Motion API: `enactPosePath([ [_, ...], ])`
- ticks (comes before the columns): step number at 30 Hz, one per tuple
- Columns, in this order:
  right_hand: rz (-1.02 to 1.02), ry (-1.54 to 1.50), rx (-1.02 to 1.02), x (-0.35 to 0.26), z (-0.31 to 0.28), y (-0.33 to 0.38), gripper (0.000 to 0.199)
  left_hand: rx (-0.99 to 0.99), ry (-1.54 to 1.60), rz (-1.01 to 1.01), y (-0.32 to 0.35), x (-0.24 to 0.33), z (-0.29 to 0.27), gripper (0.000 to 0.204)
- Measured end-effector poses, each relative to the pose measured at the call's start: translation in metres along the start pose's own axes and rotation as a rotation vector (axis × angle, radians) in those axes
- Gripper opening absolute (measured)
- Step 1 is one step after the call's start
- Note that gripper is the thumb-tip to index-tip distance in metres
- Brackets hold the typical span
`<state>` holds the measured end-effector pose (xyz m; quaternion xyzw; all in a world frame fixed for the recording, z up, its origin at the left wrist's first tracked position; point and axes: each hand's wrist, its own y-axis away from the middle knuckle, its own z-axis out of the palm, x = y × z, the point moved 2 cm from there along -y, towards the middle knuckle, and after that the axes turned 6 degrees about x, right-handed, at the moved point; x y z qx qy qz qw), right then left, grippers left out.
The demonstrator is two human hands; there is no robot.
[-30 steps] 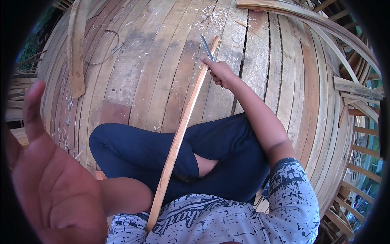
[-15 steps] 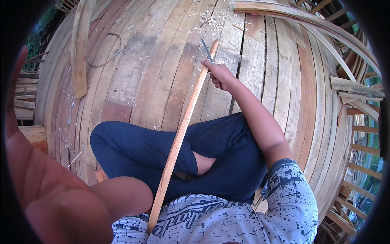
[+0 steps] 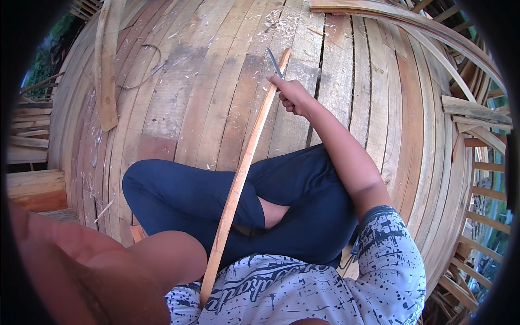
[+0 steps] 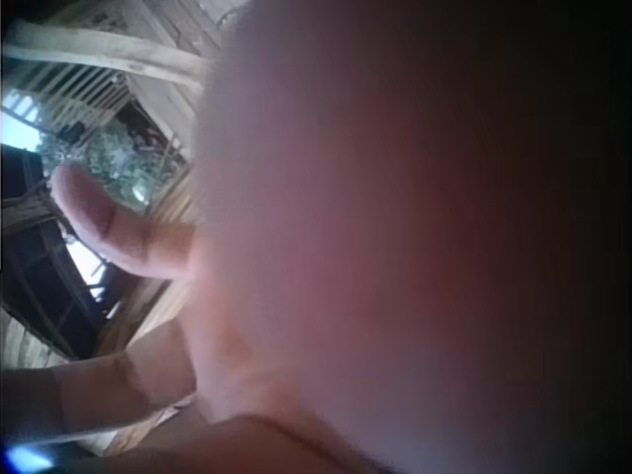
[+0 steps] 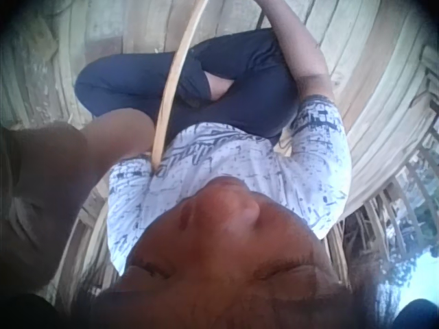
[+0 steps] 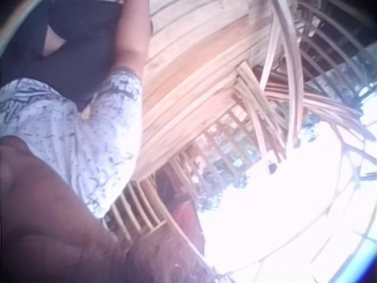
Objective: The person sits cross-legged on a wooden floor and uses a knife to carve a long, thin piece of wood held between their legs. They repeatedly shave thin layers off the wood, creating wood shavings that accumulate on the floor.
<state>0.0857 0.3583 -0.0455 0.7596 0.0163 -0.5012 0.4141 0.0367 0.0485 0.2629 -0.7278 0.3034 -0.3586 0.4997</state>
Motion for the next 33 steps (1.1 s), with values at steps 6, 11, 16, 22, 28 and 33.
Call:
enactPosePath([
  [6,0.000,0.011,-0.011,0.001,0.003,0.002,0.047,0.010,-0.006,-0.017,-0.001,-0.015,-0.003,0.047],
  [11,0.031,0.067,0.005,0.006,-0.004,0.001,0.051,0.167,-0.048,-0.162,0.011,-0.065,-0.013,0.048],
  [16,0.001,0.185,-0.083,-0.002,0.008,0.007,0.059,0.205,-0.207,-1.359,0.110,-0.136,0.022,0.055],
  [22,-0.050,0.189,-0.108,0.008,-0.014,-0.017,0.067,0.088,0.580,-2.151,0.241,-0.171,0.085,0.072],
  [28,-0.709,0.535,-0.083,0.001,-0.033,-0.039,0.054,0.151,0.682,-2.250,0.248,-0.169,0.101,0.054],
  [33,-0.335,0.758,0.196,-0.018,-0.034,-0.044,0.073,0.213,0.744,-2.284,0.244,-0.170,0.097,0.051],
])
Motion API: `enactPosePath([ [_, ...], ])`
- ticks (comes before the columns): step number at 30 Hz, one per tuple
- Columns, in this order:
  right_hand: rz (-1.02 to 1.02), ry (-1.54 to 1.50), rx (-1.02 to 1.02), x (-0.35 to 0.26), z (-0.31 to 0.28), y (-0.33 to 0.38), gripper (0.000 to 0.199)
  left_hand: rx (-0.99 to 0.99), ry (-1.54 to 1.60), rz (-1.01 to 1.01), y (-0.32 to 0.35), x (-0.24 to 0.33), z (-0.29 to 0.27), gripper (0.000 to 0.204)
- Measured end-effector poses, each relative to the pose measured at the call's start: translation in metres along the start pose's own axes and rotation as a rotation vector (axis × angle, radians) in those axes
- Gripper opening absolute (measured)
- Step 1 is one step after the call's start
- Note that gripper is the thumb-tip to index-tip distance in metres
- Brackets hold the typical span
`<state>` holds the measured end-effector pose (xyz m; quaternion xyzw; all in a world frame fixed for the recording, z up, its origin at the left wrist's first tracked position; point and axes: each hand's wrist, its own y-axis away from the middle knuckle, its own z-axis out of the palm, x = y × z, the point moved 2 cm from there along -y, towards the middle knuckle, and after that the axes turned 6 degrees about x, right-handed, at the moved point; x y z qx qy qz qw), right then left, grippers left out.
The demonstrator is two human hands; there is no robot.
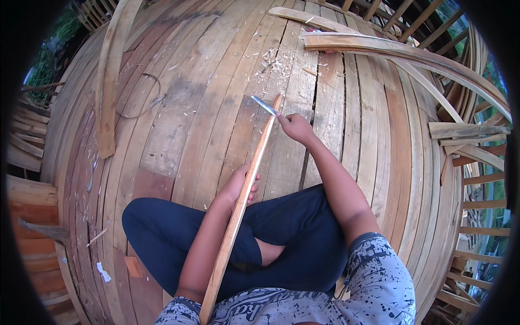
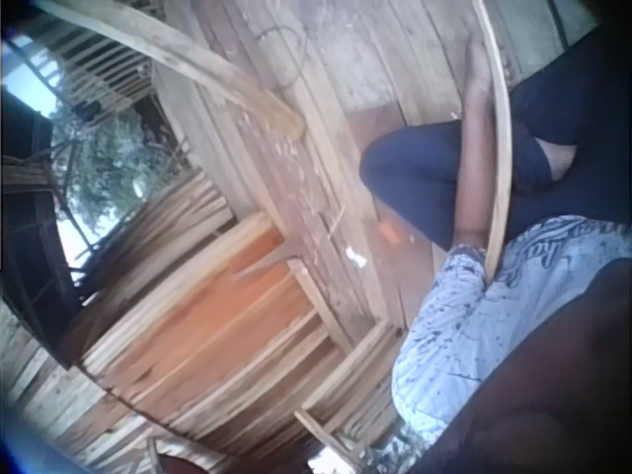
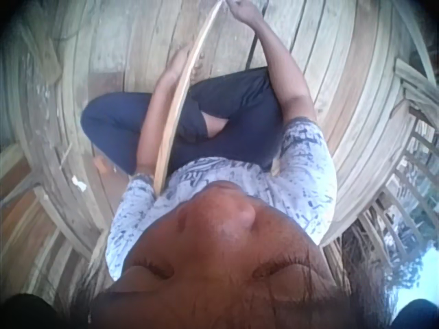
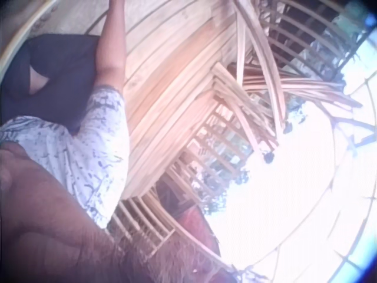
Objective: The person sits cross-legged on a wooden floor and uses a knife to carve a long, thin piece of wood held between their legs. They repeatedly shave thin layers off the wood, creating wood shavings that accumulate on the floor.
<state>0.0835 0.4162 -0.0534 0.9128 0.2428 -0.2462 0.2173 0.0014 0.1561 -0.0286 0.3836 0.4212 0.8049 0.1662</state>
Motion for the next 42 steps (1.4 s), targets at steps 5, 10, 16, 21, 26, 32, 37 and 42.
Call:
enactPosePath([
  [5,-0.004,-0.002,0.030,0.003,0.010,-0.022,0.088,-0.077,0.064,-0.023,-0.006,-0.001,-0.004,0.051],
  [10,0.064,0.100,0.017,-0.011,-0.009,-0.020,0.078,-0.032,0.058,-0.003,-0.003,-0.002,-0.008,0.050],
  [16,0.054,0.052,0.039,0.015,-0.001,-0.030,0.079,0.004,0.012,-0.002,0.003,0.004,-0.004,0.051],
  [21,-0.008,0.051,0.060,-0.004,0.011,-0.026,0.081,-0.021,0.022,-0.007,0.000,0.004,-0.007,0.053],
  [26,0.150,0.065,0.091,-0.009,-0.012,-0.025,0.073,-0.003,-0.006,0.002,0.003,0.007,-0.005,0.053],
  [32,0.143,0.097,0.017,0.004,-0.019,-0.028,0.067,0.017,-0.035,0.001,0.008,0.009,-0.002,0.054],
  [37,0.127,0.009,0.171,0.007,0.010,-0.023,0.076,-0.094,0.031,-0.033,-0.006,0.006,-0.008,0.053],
  [42,0.134,-0.068,0.086,0.008,-0.003,-0.029,0.079,-0.131,0.093,-0.038,-0.019,0.011,-0.005,0.049],
])
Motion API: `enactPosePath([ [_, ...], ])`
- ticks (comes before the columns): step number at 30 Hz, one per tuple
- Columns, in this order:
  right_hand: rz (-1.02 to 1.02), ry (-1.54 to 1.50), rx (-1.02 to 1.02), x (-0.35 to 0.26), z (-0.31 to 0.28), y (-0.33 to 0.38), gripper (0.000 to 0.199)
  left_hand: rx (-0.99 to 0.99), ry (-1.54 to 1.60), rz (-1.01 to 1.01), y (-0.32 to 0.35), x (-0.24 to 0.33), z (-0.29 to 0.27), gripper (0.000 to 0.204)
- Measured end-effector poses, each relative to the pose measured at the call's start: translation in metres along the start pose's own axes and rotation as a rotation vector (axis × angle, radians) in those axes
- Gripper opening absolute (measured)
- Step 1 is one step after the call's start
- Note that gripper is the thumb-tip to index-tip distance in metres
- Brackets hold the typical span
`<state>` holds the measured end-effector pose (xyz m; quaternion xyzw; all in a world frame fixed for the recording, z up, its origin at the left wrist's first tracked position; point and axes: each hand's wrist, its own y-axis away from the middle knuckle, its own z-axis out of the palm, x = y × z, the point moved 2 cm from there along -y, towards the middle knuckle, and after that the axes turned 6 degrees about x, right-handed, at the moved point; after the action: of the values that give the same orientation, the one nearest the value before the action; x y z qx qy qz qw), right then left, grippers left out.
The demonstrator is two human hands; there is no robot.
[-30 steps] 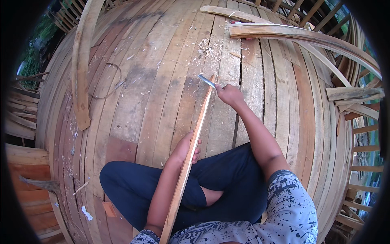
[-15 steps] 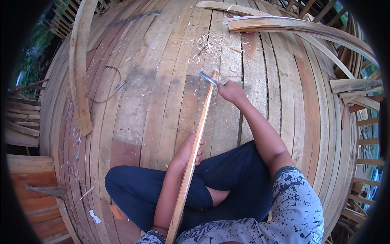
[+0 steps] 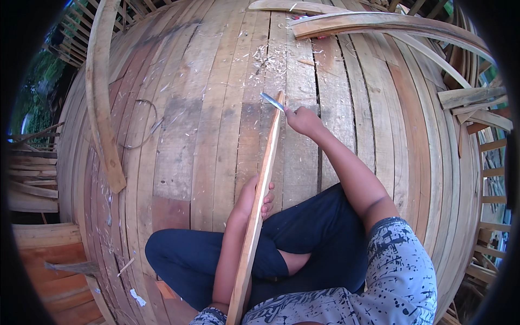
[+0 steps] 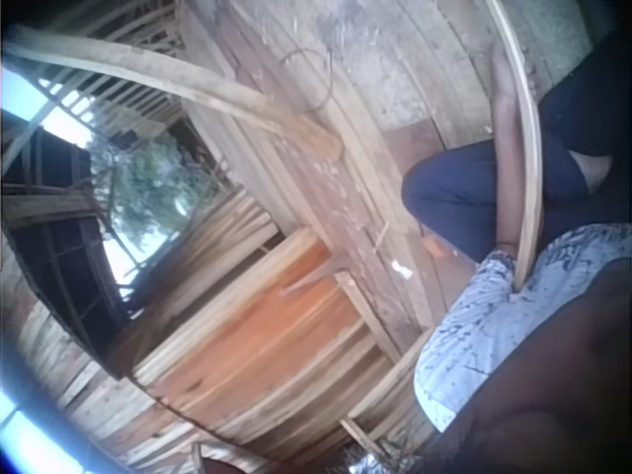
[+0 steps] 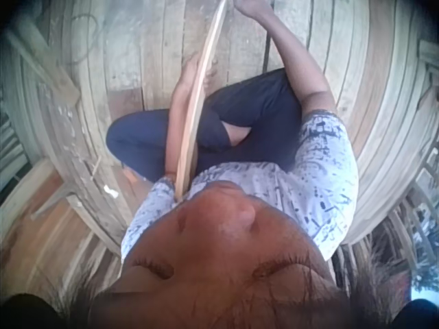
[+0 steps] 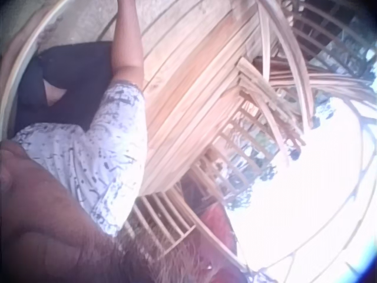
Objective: The person sits cross-legged on a wooden floor and uses a knife to carve a long, thin piece of wood held between their legs. They repeatedly shave thin layers off the wood, creating wood shavings that accumulate on the floor.
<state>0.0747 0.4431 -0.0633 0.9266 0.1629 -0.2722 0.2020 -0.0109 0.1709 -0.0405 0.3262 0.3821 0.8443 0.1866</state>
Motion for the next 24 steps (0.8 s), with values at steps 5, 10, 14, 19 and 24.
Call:
enactPosePath([
  [5,0.006,-0.018,0.045,0.0031,0.0014,-0.0017,0.074,-0.079,-0.004,-0.004,-0.0065,0.0046,0.0014,0.046],
  [10,0.011,-0.025,0.031,-0.0003,0.0028,-0.0014,0.074,-0.092,0.004,-0.005,-0.0070,0.0041,-0.0012,0.046],
  [14,0.009,-0.026,0.042,0.0024,0.0043,-0.0035,0.074,-0.105,0.038,-0.014,-0.0075,0.0033,0.0004,0.047],
  [19,0.004,-0.037,0.042,0.0037,0.0048,-0.0033,0.075,-0.094,0.006,-0.004,-0.0054,0.0046,0.0034,0.048],
  [24,-0.003,-0.033,0.052,0.0034,0.0052,-0.0022,0.074,-0.118,0.075,0.005,-0.0031,0.0020,0.0035,0.048],
])
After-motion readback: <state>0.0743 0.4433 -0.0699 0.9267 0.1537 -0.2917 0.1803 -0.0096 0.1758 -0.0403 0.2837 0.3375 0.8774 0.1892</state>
